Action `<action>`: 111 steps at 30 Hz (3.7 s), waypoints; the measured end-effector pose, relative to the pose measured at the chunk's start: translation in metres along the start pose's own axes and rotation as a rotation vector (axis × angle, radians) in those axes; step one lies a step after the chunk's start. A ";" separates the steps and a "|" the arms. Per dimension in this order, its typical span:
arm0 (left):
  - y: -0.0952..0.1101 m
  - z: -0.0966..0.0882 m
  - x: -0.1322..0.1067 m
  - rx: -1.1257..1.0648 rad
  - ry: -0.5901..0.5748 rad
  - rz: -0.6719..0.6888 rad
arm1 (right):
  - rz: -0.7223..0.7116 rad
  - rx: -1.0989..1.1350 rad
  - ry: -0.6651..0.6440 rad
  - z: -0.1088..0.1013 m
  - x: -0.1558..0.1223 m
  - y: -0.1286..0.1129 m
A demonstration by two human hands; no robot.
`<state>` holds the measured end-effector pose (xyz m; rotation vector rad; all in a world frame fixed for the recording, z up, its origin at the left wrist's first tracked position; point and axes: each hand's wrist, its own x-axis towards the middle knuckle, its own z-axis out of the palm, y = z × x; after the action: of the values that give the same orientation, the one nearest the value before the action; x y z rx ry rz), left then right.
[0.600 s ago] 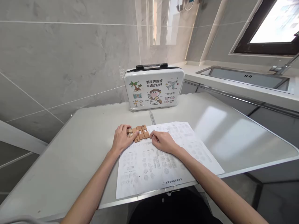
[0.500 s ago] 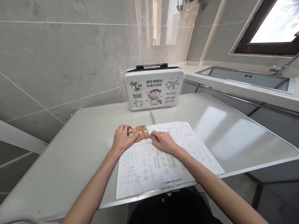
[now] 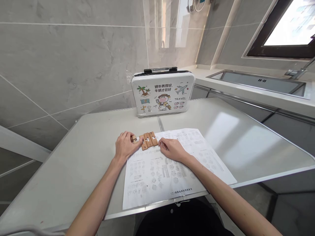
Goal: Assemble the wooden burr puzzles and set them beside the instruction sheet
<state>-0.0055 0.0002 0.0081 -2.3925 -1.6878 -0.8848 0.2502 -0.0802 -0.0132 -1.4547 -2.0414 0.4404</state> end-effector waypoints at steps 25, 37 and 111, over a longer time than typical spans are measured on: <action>0.085 -0.024 -0.040 -0.637 0.107 0.617 | 0.158 1.518 -0.698 -0.007 -0.002 -0.013; 0.083 -0.018 -0.042 -0.730 -0.219 0.369 | 0.218 1.594 -0.534 -0.003 -0.002 -0.007; 0.079 -0.022 -0.025 -1.338 -0.479 -0.362 | 0.198 1.520 -0.150 -0.024 0.007 0.006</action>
<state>0.0497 -0.0595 0.0345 -3.2735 -2.1010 -2.1936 0.2680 -0.0733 0.0037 -0.5942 -0.9780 1.6993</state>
